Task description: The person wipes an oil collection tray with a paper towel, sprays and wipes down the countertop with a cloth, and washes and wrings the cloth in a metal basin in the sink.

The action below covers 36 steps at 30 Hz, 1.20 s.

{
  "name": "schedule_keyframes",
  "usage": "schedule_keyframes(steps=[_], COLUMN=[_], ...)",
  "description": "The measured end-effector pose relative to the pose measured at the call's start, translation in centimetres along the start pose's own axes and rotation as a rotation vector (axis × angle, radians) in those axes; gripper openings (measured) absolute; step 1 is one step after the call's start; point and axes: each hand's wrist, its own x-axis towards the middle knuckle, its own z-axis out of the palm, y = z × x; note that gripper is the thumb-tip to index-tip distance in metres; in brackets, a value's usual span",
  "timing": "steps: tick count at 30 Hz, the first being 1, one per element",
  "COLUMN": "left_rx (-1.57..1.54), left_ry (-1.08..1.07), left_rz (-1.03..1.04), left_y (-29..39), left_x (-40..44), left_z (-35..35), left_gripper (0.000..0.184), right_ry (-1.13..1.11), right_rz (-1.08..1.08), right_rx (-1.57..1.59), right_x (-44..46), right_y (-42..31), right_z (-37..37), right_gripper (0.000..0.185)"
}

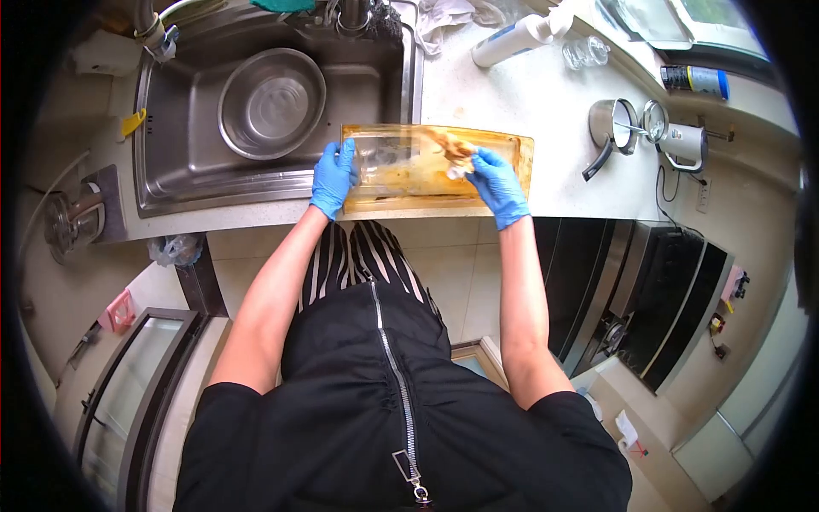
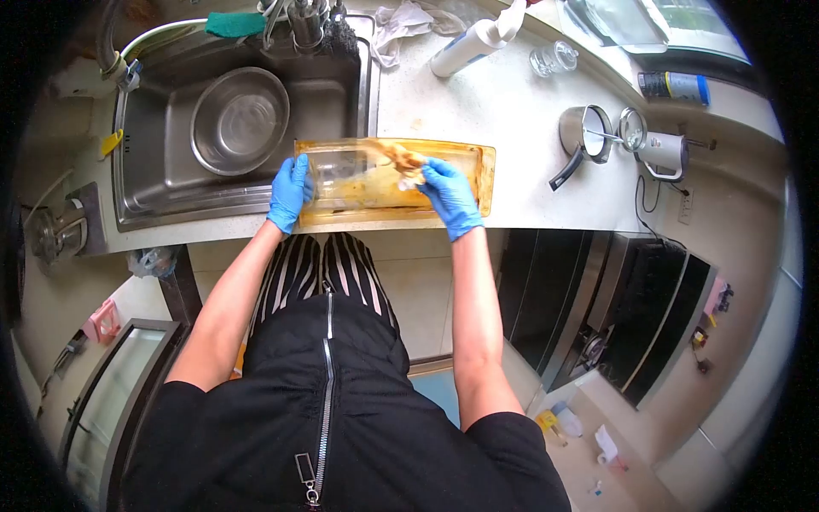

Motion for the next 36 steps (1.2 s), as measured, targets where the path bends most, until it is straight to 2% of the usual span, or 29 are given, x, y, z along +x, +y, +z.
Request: schedule_keyframes(steps=[2, 4, 5, 7, 8, 10, 11, 12, 14, 15, 16, 18, 19, 20, 22, 24, 26, 28, 30, 31, 34, 36], left_rx=[-0.011, 0.006, 0.005, -0.003, -0.002, -0.003, -0.002, 0.018, 0.040, 0.038, 0.037, 0.043, 0.049, 0.048, 0.065, 0.038, 0.009, 0.024, 0.022, 0.022, 0.013, 0.029], left_ry=[0.008, 0.007, 0.015, -0.005, -0.004, 0.003, 0.004, 0.015, 0.029, 0.022, 0.013, 0.017, 0.023, 0.023, 0.028, 0.020, 0.010, 0.018, 0.017, 0.010, 0.009, 0.015], left_rz=[0.001, 0.009, 0.008, 0.006, 0.004, 0.003, 0.003, 0.004, 0.005, 0.009, 0.013, 0.015, 0.016, 0.016, 0.027, 0.019, 0.010, 0.022, 0.015, 0.010, 0.005, 0.010], left_y=[0.0, -0.6, -0.9, -0.9, -1.0, -0.7, -0.6, -0.6, -0.7, -0.7, -0.7, -0.6, -0.6, -0.6, -0.5, -0.4, -0.5, -0.4, -0.4, -0.5, -0.4, -0.4], left_x=[0.0, 0.4, 0.6, 0.6, 0.5, 0.3, 0.3, 0.4, 0.3, 0.4, 0.4, 0.4, 0.3, 0.3, 0.2, 0.2, 0.2, 0.1, 0.2, 0.2, 0.2, 0.2], left_z=[0.1, -0.2, -0.4, -0.3, -0.3, -0.2, -0.1, -0.1, -0.3, -0.3, -0.3, -0.2, -0.2, -0.2, -0.2, -0.2, -0.2, -0.2, -0.2, -0.2, -0.2, -0.2], left_gripper=[0.029, 0.039, 0.039, 0.039, 0.039, 0.039, 0.039, 0.040, 0.040, 0.040, 0.040, 0.040, 0.039, 0.039, 0.039, 0.039, 0.038, 0.038, 0.038, 0.039, 0.040, 0.040], right_ry=[0.055, 0.247, 0.240, 0.391, 0.391, 0.586, 0.624, 0.620, 0.632, 0.660, 0.661, 0.517, 0.558, 0.558, 0.517, 0.549, 0.562, 0.539, 0.318, 0.250, 0.257, 0.239], right_rz=[0.052, 0.052, 0.055, -0.163, -0.160, -0.538, -0.628, -0.630, -0.937, -0.985, -0.987, -0.879, -0.754, -0.755, -0.464, -0.496, -0.714, -0.660, -0.800, -0.770, -0.858, -0.851], right_rx=[-0.006, -0.383, -0.385, -0.439, -0.438, -1.014, -1.298, -1.296, -1.407, -1.439, -1.439, -1.059, -0.996, -0.997, -0.691, -0.748, -1.051, -1.077, -1.288, -1.360, -1.477, -1.402], right_x=[0.1, 0.7, 1.0, 1.2, 1.3, 1.2, 0.3, 0.3, 0.1, -0.5, -0.6, -1.2, -1.6, -1.8, -2.1, -2.2, -2.4, -2.6, -2.8, -3.0, -2.0, -0.7], right_y=[-0.3, -0.1, 0.5, 1.5, 2.2, 2.8, 2.4, 2.9, 3.8, 3.9, 4.9, 6.5, 6.7, 6.2, 5.0, 3.9, 2.8, 2.3, 2.4, 2.7, 4.6, 4.5], right_z=[-3.0, -4.6, -5.0, -5.5, -5.7, -4.1, -2.6, -1.9, -0.4, 1.1, 1.6, 3.0, 3.5, 3.5, 3.3, 2.3, 1.3, 0.2, -0.2, -0.1, 0.0, 0.2], right_gripper=[0.019, 0.017, 0.017, 0.018, 0.018, 0.020, 0.023, 0.023, 0.023, 0.023, 0.023, 0.018, 0.012, 0.012, 0.010, 0.013, 0.014, 0.017, 0.018, 0.021, 0.022, 0.024])
